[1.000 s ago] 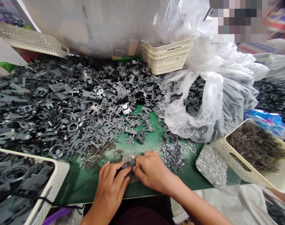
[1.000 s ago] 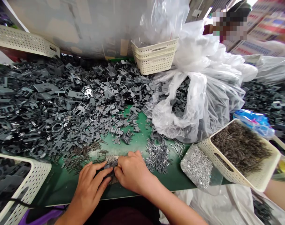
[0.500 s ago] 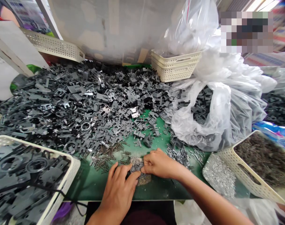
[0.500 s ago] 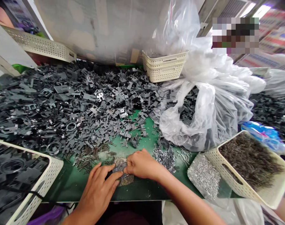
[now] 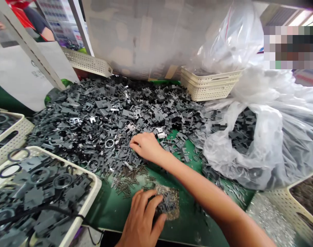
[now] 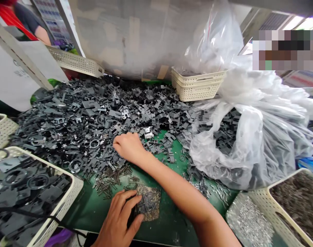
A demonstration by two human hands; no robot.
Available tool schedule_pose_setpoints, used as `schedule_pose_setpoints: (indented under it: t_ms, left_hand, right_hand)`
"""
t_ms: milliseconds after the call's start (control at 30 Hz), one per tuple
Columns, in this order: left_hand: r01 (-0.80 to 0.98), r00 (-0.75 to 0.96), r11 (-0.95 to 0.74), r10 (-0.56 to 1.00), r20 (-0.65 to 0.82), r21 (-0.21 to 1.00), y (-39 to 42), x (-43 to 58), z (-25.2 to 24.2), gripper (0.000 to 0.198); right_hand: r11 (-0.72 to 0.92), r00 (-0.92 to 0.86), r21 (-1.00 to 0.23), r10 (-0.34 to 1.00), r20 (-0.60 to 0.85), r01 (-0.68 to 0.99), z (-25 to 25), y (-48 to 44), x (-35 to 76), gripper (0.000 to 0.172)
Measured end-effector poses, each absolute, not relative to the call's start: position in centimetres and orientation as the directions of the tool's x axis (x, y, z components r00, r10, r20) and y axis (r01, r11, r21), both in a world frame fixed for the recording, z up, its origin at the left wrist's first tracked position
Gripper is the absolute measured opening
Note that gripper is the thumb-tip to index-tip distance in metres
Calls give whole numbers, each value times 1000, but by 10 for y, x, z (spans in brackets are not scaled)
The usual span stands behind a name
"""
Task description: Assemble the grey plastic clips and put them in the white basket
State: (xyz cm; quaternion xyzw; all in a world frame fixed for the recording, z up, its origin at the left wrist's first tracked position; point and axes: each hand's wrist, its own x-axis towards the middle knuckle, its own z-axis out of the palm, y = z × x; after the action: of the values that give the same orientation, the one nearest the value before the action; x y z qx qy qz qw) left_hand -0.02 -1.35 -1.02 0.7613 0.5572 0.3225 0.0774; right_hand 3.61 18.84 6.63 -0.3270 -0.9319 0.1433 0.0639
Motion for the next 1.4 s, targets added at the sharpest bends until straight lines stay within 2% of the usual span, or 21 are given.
schedule_pose_setpoints:
  t_ms: [167, 267, 333, 400, 467, 533, 600, 633, 700, 800, 900, 1000, 1100, 1167, 1200, 1233, 1300, 1400]
  left_hand:
    - [753, 134, -325, 927, 350, 572, -15, -2, -10, 33]
    - [689, 75, -304, 933, 353, 658, -19, -3, -11, 30]
    - [617, -31, -258, 936, 350, 744, -21, -3, -13, 26]
    - [522, -191, -178, 928, 318, 834, -20, -5, -13, 19]
    - [426, -363, -107, 889, 278, 898, -15, -9, -10, 14]
    - [313, -518, -48, 829, 213, 949, -5, -15, -3, 16]
    - [168, -599, 23, 796, 83, 986, 8, -23, 7, 31]
    - [97, -578, 67, 816, 1, 993, 15, -26, 13, 38]
    - [-15, -418, 142, 898, -135, 990, 26, -30, 23, 43]
    - [-165, -208, 195, 951, -228, 967, 33, -27, 32, 36]
    - [-338, -261, 183, 924, -278, 923, 27, -15, 32, 35]
    - [-414, -313, 145, 905, -290, 899, 19, -3, 27, 35]
    - [-329, -287, 105, 936, -205, 938, 13, 3, 25, 31]
    - [-139, -265, 48, 961, -84, 989, 9, 4, 24, 27]
    - [-9, -250, 12, 968, -14, 1000, 7, 5, 22, 25]
    - [131, -227, -18, 973, 47, 991, 4, 5, 20, 24]
    - [397, -168, -51, 978, 127, 917, -2, 5, 12, 30]
    - [667, -84, -65, 983, 161, 742, -10, 6, -3, 37]
  right_hand:
    - [865, -879, -258, 466, 95, 431, 53, 183, -25, 18]
    - [879, -888, -236, 448, 103, 415, 48, 185, -31, 21]
    - [824, -841, -319, 526, 126, 468, 51, 189, -19, 26]
    - [723, -763, -468, 630, 146, 508, 58, 193, 4, 29]
    - [613, -731, -630, 674, 104, 477, 68, 193, 31, 26]
    - [487, -763, -775, 647, 11, 402, 78, 187, 56, 25]
    - [351, -815, -878, 575, -72, 326, 85, 176, 77, 25]
    - [293, -837, -908, 537, -103, 299, 87, 170, 85, 25]
    - [228, -854, -932, 503, -135, 281, 88, 157, 97, 29]
    - [191, -797, -933, 588, -140, 305, 86, 139, 111, 31]
    - [130, -719, -944, 682, -136, 302, 80, 125, 125, 35]
    - [16, -782, -961, 585, -216, 277, 72, 114, 138, 41]
    - [-254, -855, -945, 422, -301, 208, 64, 107, 151, 42]
    - [-351, -839, -916, 423, -342, 196, 62, 104, 160, 43]
    - [-333, -818, -917, 451, -358, 218, 61, 103, 165, 42]
    - [-274, -793, -927, 488, -364, 257, 61, 102, 170, 38]
    - [-55, -744, -933, 586, -319, 357, 62, 98, 179, 27]
    - [334, -738, -806, 651, -179, 489, 61, 90, 186, 20]
